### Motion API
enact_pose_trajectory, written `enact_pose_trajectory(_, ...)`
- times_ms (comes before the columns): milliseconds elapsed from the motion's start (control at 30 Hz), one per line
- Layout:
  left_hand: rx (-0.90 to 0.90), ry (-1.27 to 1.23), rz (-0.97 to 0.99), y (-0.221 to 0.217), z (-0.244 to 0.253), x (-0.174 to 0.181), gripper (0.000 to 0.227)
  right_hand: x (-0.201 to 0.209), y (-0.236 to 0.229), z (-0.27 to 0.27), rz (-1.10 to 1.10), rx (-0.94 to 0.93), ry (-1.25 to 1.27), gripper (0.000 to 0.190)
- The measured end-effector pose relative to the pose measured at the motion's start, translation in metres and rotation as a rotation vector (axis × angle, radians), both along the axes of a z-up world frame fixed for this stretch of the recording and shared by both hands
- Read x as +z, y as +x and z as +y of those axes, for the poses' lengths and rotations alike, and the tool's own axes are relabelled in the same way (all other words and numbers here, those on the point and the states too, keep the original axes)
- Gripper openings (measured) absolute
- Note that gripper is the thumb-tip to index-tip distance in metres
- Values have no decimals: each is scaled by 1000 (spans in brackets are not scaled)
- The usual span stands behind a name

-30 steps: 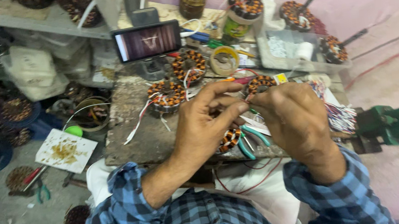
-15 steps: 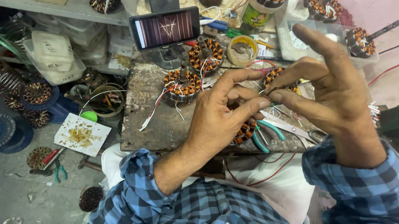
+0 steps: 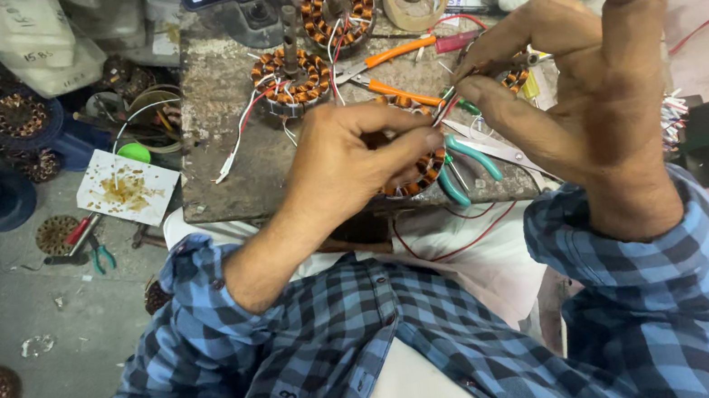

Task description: The person is assembling a motor stator by hand. They strip the ends of red and white wires, twist them together, and insert them into the slots of the copper-wound stator. The person uses pliers and scissors to cut and manipulate the wires throughout the process.

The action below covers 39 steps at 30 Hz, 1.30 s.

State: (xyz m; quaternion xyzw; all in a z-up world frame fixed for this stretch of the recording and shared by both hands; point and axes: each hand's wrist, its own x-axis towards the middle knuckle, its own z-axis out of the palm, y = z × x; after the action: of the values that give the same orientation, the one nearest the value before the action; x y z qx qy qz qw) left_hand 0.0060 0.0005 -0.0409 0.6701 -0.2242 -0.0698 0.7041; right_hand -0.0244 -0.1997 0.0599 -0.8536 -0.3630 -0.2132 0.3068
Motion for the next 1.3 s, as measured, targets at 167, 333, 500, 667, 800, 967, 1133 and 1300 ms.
enact_pose_trajectory(167,-19,251,106,0,13,-14,20,-1,1,-5,-8,-27,-41,92)
enact_pose_trajectory(333,-64,299,119,7,14,-25,19,-10,2,-10,72,-40,29,87)
enact_pose_trajectory(500,-22,357,-98,11,14,-32,20,-20,3,-11,100,-43,102,86)
enact_pose_trajectory(667,41,315,-156,5,10,-26,19,-15,7,-8,91,-32,150,90)
enact_pose_trajectory(800,125,202,-230,-2,4,-14,18,-10,7,-6,64,-78,125,92)
enact_pose_trajectory(967,98,95,63,-5,-3,7,17,-8,5,-2,46,-71,122,91)
enact_pose_trajectory(1133,32,-197,3,0,-12,11,14,-5,3,-1,33,-106,74,91)
enact_pose_trajectory(1300,-77,-371,96,10,-19,-3,17,-3,-1,3,-107,-136,-10,93)
